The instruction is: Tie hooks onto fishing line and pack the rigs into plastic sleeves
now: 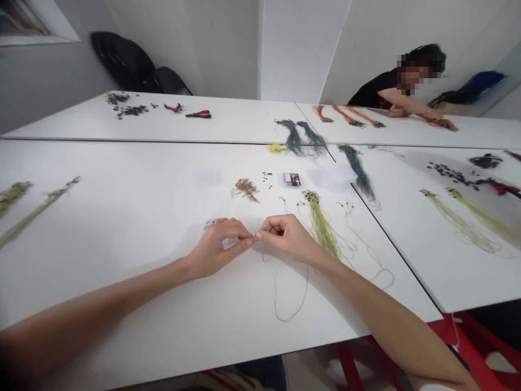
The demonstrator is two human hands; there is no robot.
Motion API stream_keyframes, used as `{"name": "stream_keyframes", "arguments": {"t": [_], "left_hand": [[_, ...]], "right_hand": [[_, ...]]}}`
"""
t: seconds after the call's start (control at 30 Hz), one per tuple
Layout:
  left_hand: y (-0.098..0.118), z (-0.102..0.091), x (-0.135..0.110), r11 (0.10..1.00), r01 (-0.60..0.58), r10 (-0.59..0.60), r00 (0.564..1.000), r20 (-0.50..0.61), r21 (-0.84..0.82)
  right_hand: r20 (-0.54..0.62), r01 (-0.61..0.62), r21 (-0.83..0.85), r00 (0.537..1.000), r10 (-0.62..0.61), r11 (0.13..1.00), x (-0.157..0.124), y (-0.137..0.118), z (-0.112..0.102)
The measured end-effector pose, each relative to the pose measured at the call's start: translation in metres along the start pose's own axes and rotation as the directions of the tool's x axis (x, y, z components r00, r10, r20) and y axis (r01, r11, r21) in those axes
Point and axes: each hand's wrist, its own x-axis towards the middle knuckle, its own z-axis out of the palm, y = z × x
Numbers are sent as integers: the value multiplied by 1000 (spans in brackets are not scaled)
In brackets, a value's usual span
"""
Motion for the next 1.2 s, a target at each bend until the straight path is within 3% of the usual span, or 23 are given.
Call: {"name": "stream_keyframes", "arguments": {"t": [0.13,0.3,0.47,0.6,0.77,0.93,1.07,1.2], "left_hand": [[1,-3,0,999,33,-34,999,-33,-34],[-1,-3,0,997,51,-57,994,-93,-62],[-2,-2,0,997,72,-74,991,-107,-28],[-1,-1,-2,1000,3,-3,998,-70,1],[-1,-1,-3,1000,-9,7,993,-122,-18],[0,-2,-2,999,31,-37,981,-190,-37],[0,-2,-3,977,24,-64,981,-183,-212],[1,0,-4,885,55,-129,983,-128,-462]], "right_hand": [[64,-33,130,998,25,991,4,3,-4],[135,-63,166,990,41,984,4,4,-6],[62,38,175,997,-50,984,1,3,-6],[-2,43,156,999,-43,987,2,4,-6],[59,-25,202,998,13,979,3,4,-5],[78,29,240,996,-49,970,2,4,-4],[54,46,250,997,-61,967,1,6,-4],[92,30,247,994,-55,969,1,6,-3]]}}
